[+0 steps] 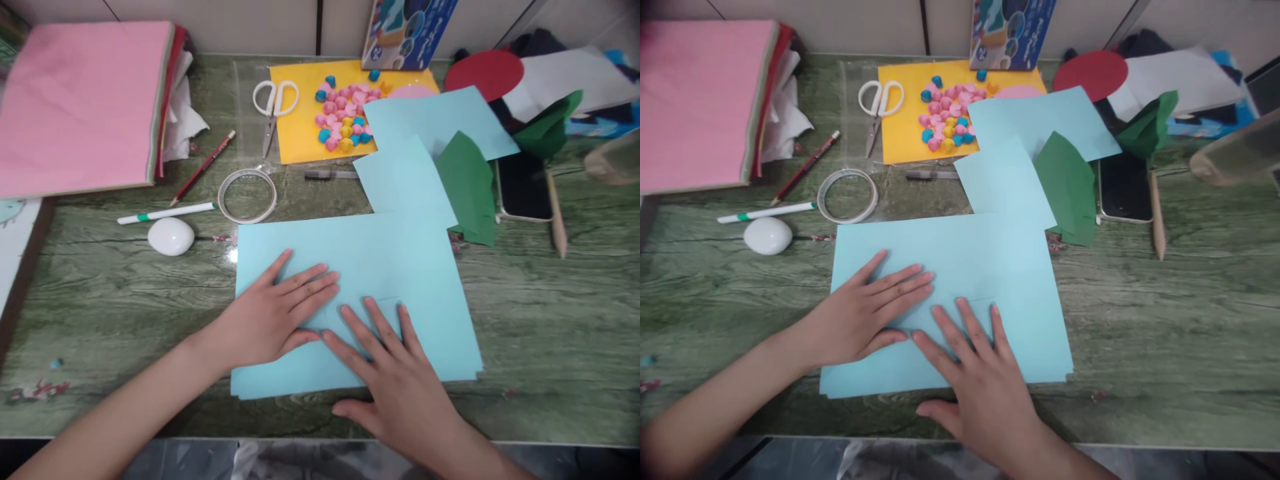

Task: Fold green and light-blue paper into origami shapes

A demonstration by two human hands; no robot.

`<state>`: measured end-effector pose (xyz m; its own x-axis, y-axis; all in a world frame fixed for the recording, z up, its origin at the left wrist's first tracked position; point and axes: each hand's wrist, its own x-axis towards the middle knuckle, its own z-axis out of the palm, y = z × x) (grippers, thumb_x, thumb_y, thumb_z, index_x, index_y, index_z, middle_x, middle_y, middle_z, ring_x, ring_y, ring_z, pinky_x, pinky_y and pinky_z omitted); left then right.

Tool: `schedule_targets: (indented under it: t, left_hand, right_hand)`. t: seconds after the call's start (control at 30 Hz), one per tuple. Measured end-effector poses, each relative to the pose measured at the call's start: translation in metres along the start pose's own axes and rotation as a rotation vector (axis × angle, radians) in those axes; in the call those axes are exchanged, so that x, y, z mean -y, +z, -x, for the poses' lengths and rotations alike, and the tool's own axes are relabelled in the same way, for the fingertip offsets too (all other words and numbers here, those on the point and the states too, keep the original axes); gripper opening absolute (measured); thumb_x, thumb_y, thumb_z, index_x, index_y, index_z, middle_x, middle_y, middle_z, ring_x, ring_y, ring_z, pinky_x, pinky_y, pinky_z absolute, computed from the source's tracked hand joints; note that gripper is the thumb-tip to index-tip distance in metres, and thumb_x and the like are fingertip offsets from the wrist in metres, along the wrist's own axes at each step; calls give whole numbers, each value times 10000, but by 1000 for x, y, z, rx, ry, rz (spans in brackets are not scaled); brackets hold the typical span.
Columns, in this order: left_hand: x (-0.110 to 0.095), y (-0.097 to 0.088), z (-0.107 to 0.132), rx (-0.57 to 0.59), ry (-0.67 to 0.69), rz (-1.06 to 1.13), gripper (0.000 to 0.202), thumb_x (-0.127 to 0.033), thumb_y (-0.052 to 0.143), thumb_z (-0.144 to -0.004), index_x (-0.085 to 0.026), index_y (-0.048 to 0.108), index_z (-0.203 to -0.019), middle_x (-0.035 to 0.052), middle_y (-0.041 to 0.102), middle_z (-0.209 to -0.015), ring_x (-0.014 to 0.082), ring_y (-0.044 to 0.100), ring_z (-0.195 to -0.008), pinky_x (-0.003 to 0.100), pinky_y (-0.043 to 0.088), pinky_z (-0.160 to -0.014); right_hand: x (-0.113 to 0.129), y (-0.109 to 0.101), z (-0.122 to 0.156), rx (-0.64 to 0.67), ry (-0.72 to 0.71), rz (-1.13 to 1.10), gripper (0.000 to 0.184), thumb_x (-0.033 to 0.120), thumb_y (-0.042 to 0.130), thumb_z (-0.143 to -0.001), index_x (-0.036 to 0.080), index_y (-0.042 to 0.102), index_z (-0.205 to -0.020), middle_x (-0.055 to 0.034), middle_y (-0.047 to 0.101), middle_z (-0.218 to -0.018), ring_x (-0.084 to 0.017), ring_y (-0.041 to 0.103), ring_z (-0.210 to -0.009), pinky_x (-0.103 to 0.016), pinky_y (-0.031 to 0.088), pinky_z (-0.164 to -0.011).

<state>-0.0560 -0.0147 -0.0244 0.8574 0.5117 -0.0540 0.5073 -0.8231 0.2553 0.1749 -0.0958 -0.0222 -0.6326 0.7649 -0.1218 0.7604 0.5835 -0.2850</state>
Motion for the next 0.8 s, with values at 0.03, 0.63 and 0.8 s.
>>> schedule_targets:
  t: [0.03, 0.63, 0.8]
  left_hand:
    - [0, 0, 0, 2, -1, -3, 564, -465, 325, -933, -198, 249, -1424, 47, 255, -1498, 211, 174, -1397, 516, -10, -1139]
    - [-2, 0, 1, 7, -6, 20, 559, -489, 350, -915, -279, 245, -1422, 46, 216, -1514, 237, 142, -1403, 560, 10, -1121]
    - [-6, 0, 1, -17, 18, 87, 515, -554, 421, -860, -334, 410, -1326, 71, 160, -1528, 320, 137, -1395, 634, 50, -1079]
  right_hand:
    - [0, 0, 0, 0, 0, -2, 720, 593, 483, -809, 336, 233, -1434, -12, 175, -1524, -359, 126, -1375, -625, 95, -1050]
    - [-2, -1, -3, -1, -2, 36, 823, 572, 616, -725, 387, 223, -1424, -76, 170, -1524, -403, 75, -1372, -681, 133, -1015]
    - [0, -2, -4, -14, -11, 25, 823, 576, 621, -718, 373, 246, -1422, -111, 170, -1519, -418, 92, -1365, -698, 150, -999]
